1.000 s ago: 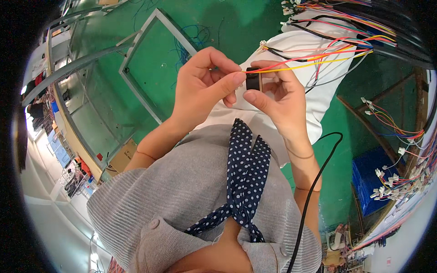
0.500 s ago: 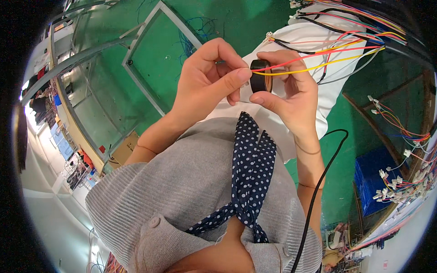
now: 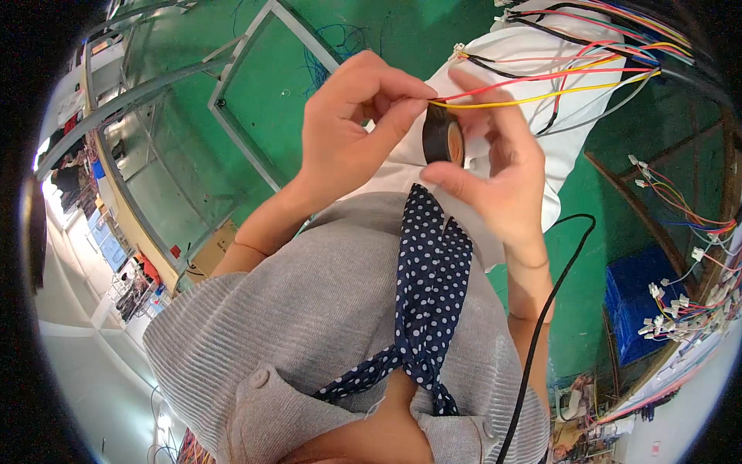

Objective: Wrap electrical tape around bundles of wires at a manual assembly station.

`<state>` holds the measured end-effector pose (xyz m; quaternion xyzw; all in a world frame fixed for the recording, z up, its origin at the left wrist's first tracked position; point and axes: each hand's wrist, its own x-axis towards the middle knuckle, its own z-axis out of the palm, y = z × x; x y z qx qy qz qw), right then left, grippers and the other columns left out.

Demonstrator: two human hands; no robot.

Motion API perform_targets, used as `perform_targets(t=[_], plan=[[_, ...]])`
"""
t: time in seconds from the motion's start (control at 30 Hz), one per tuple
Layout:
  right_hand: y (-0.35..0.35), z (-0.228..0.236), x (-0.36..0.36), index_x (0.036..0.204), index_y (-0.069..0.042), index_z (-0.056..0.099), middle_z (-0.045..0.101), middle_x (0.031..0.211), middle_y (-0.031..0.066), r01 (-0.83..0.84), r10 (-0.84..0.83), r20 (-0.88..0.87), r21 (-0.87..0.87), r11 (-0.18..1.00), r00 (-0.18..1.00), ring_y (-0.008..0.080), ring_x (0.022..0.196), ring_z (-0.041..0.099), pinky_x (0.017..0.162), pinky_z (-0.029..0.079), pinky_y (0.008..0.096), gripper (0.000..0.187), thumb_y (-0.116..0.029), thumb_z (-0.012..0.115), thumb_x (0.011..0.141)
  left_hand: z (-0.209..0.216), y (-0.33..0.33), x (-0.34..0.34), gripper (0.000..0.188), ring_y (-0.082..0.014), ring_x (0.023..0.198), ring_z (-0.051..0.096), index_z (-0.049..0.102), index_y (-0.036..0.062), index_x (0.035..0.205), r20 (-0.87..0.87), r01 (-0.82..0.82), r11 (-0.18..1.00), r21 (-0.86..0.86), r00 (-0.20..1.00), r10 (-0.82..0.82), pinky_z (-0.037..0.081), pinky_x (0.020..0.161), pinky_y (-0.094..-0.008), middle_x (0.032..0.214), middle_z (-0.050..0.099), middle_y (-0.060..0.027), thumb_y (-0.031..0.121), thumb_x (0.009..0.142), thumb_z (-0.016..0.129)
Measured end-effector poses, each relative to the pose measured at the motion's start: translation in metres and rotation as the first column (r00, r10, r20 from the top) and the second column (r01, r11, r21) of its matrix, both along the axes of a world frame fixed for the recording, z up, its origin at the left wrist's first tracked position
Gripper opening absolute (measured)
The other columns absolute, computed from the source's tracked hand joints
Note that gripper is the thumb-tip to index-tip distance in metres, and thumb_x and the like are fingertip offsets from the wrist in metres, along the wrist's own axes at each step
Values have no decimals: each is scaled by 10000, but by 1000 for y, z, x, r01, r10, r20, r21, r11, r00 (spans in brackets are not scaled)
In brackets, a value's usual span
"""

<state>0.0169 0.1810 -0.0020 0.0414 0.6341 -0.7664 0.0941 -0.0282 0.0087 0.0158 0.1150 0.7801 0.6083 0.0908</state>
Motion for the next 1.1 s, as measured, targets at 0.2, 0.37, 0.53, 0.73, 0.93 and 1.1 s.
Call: perform_targets(t=[0.2, 0.37, 0.53, 0.73, 0.93, 1.1], plan=[[12, 4, -4, 1370, 43, 397, 532, 947, 20, 46, 11, 156, -355, 934, 988, 128, 930, 534, 805, 430, 245, 993, -300, 850, 556, 4, -6, 0, 107, -79, 598, 560, 632, -28, 919, 542, -6, 984, 179, 835, -94, 475, 544, -223, 752, 595, -38, 26, 830, 658], [10, -3, -28, 1381, -43, 426, 535, 1148, 52, -109, 95, -169, -75, 991, 981, 149, 1033, 525, 937, 411, 302, 844, -160, 800, 634, 16, -10, -6, 110, -81, 621, 585, 609, -32, 886, 615, 91, 949, 301, 742, -266, 504, 571, -221, 747, 619, -44, 59, 850, 659], [15, 3, -28, 1008, 10, 609, 575, 982, 55, -191, 265, -165, 364, 911, 950, 159, 896, 546, 799, 425, 269, 441, -182, 739, 633, 20, -10, -7, 101, -62, 608, 552, 581, 10, 871, 617, 21, 931, 365, 743, -259, 459, 543, -192, 736, 580, -6, 64, 851, 665], [34, 2, 5, 1067, 6, 556, 579, 968, 73, -18, 254, 233, -703, 711, 939, 186, 836, 576, 773, 464, 280, 413, -340, 602, 848, -2, -10, 9, 98, -59, 617, 534, 567, 20, 862, 59, 54, 995, 82, 997, -59, 443, 528, -191, 730, 545, -3, 75, 869, 648], [-3, 8, -19, 1093, -43, 562, 564, 1061, 53, 170, -150, 91, -296, 940, 985, 167, 1004, 524, 874, 410, 279, 425, -106, 709, 699, 12, -10, 5, 145, -66, 581, 553, 538, 14, 863, 558, 27, 930, 367, 793, -243, 458, 508, -207, 720, 578, -17, 89, 860, 662], [25, 0, -16, 987, -5, 635, 600, 1047, 92, -308, 297, 87, 182, 934, 951, 169, 850, 578, 755, 436, 233, 312, -107, 730, 708, 11, -13, 2, 117, -71, 584, 557, 550, 14, 844, 614, -53, 911, 410, 754, -233, 458, 511, -202, 720, 578, -17, 69, 859, 652]])
